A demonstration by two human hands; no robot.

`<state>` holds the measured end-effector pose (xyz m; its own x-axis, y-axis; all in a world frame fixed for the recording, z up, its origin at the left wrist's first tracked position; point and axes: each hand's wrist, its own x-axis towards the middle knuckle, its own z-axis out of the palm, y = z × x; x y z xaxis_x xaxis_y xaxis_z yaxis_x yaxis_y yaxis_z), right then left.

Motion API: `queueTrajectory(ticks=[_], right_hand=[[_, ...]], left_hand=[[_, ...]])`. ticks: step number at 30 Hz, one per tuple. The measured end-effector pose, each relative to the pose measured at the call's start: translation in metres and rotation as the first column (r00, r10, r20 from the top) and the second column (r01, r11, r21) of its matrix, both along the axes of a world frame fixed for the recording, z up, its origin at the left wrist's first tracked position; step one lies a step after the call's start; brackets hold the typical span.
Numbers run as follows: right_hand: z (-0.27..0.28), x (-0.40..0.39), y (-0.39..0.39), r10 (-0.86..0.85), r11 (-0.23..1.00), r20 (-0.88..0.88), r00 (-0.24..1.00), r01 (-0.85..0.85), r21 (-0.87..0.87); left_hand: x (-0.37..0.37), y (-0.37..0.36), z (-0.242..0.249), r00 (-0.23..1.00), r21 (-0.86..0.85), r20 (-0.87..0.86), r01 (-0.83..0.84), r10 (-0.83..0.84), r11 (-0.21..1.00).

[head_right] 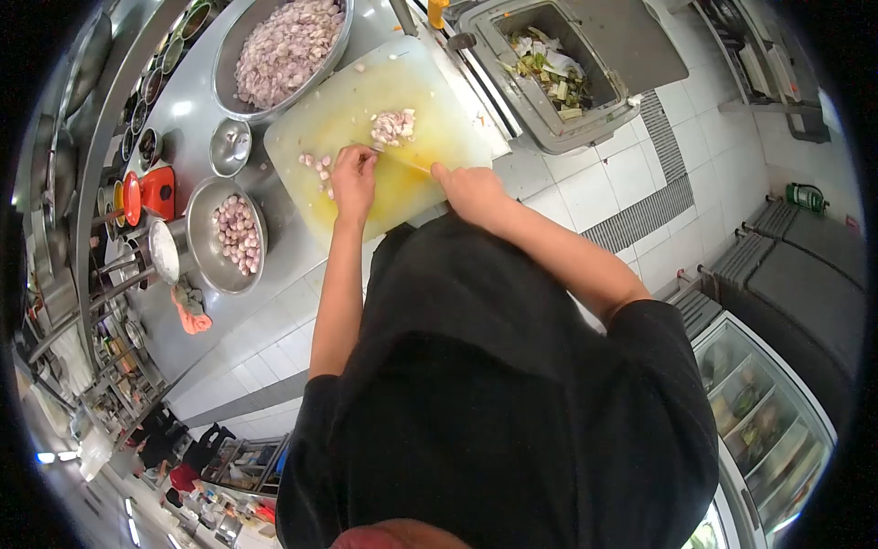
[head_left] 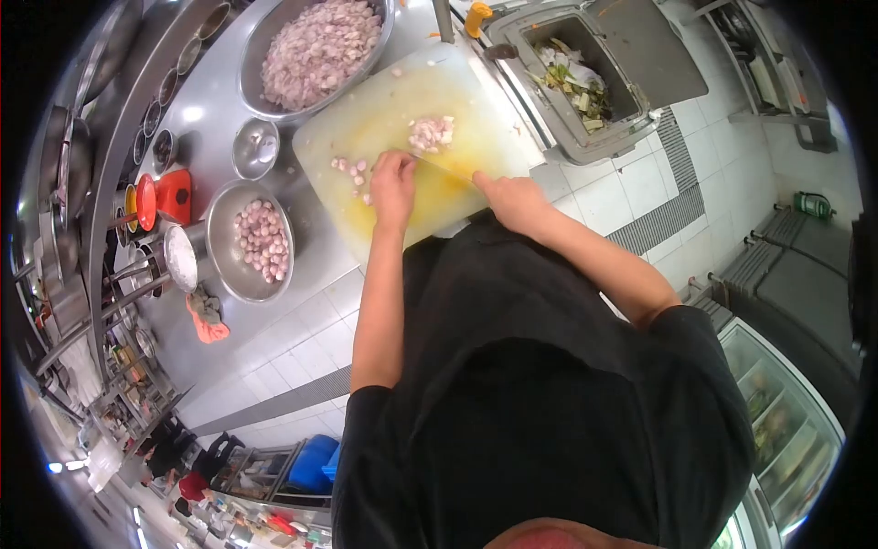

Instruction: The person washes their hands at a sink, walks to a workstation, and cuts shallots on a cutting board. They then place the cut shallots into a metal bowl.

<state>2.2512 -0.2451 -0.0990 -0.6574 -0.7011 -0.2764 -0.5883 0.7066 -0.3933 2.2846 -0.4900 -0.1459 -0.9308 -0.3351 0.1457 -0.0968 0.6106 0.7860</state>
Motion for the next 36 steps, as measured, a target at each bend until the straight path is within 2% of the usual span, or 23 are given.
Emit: queueTrajectory(ticks=[2, 6, 8, 11, 14, 15, 17, 20, 23, 26, 30, 32, 33, 35, 36], right_hand=[[0.010, -0.004, -0.003, 0.054, 0.997, -0.006, 0.999, -0.054, 0.046], [0.007, 0.001, 0.000, 0.028, 0.993, 0.058, 0.998, -0.034, 0.109], [-0.015, -0.011, -0.002, 0.025, 0.995, 0.139, 0.990, -0.038, 0.089], [-0.011, -0.017, -0.002, -0.057, 0.989, 0.170, 0.984, 0.032, 0.147], [-0.002, -0.017, 0.003, -0.059, 0.990, 0.166, 0.984, 0.036, 0.139], [0.000, -0.017, 0.002, -0.061, 0.990, 0.163, 0.985, 0.038, 0.139], [0.005, -0.014, 0.000, -0.040, 0.989, 0.082, 0.996, 0.028, 0.145], [0.021, -0.005, 0.002, 0.005, 0.993, -0.005, 1.000, -0.004, 0.119], [-0.010, -0.004, 0.005, -0.012, 0.999, -0.035, 0.999, 0.013, 0.033], [0.013, -0.008, 0.002, 0.035, 0.996, -0.044, 0.998, -0.031, 0.087], [-0.012, -0.009, 0.006, -0.008, 0.996, -0.005, 1.000, 0.009, 0.086], [-0.014, -0.017, 0.002, 0.004, 0.994, 0.084, 0.996, -0.014, 0.112], [-0.016, -0.015, 0.001, 0.006, 0.994, 0.093, 0.996, -0.016, 0.109], [-0.019, -0.015, 0.002, -0.039, 0.992, 0.085, 0.996, 0.028, 0.123], [-0.016, -0.015, 0.002, -0.041, 0.992, 0.082, 0.996, 0.031, 0.123]], left_hand=[[0.000, -0.003, -0.002, 1.000, 0.019, -0.004, -0.014, 0.014, 1.000], [0.005, 0.000, 0.002, 1.000, 0.022, -0.006, 0.010, -0.010, 1.000], [0.000, -0.003, -0.003, 0.995, -0.166, -0.069, 0.057, -0.069, 0.984], [-0.009, -0.001, 0.007, 0.992, -0.198, -0.078, 0.087, -0.104, 0.976], [-0.015, 0.002, 0.007, 0.999, -0.102, 0.019, 0.046, -0.044, 0.994], [-0.015, 0.002, 0.005, 0.999, -0.102, 0.016, 0.047, -0.046, 0.994], [-0.014, 0.004, 0.001, 0.989, -0.104, -0.113, 0.082, -0.094, 0.991], [-0.015, 0.002, 0.001, 0.993, -0.134, -0.079, 0.080, -0.091, 0.988], [-0.014, 0.004, 0.002, 0.993, -0.061, -0.091, 0.065, -0.070, 0.996], [-0.014, 0.000, -0.002, 0.998, -0.054, -0.035, 0.055, -0.057, 0.997], [-0.017, 0.001, 0.002, 0.995, -0.079, -0.045, 0.080, -0.084, 0.994], [-0.019, -0.001, 0.001, 0.953, -0.321, -0.199, 0.155, -0.227, 0.934], [-0.014, -0.002, -0.002, 0.956, -0.322, -0.190, 0.156, -0.226, 0.934], [-0.016, -0.002, -0.008, 0.973, -0.308, -0.053, 0.197, -0.223, 0.931], [-0.017, 0.004, -0.003, 0.973, -0.308, -0.056, 0.198, -0.226, 0.931]])
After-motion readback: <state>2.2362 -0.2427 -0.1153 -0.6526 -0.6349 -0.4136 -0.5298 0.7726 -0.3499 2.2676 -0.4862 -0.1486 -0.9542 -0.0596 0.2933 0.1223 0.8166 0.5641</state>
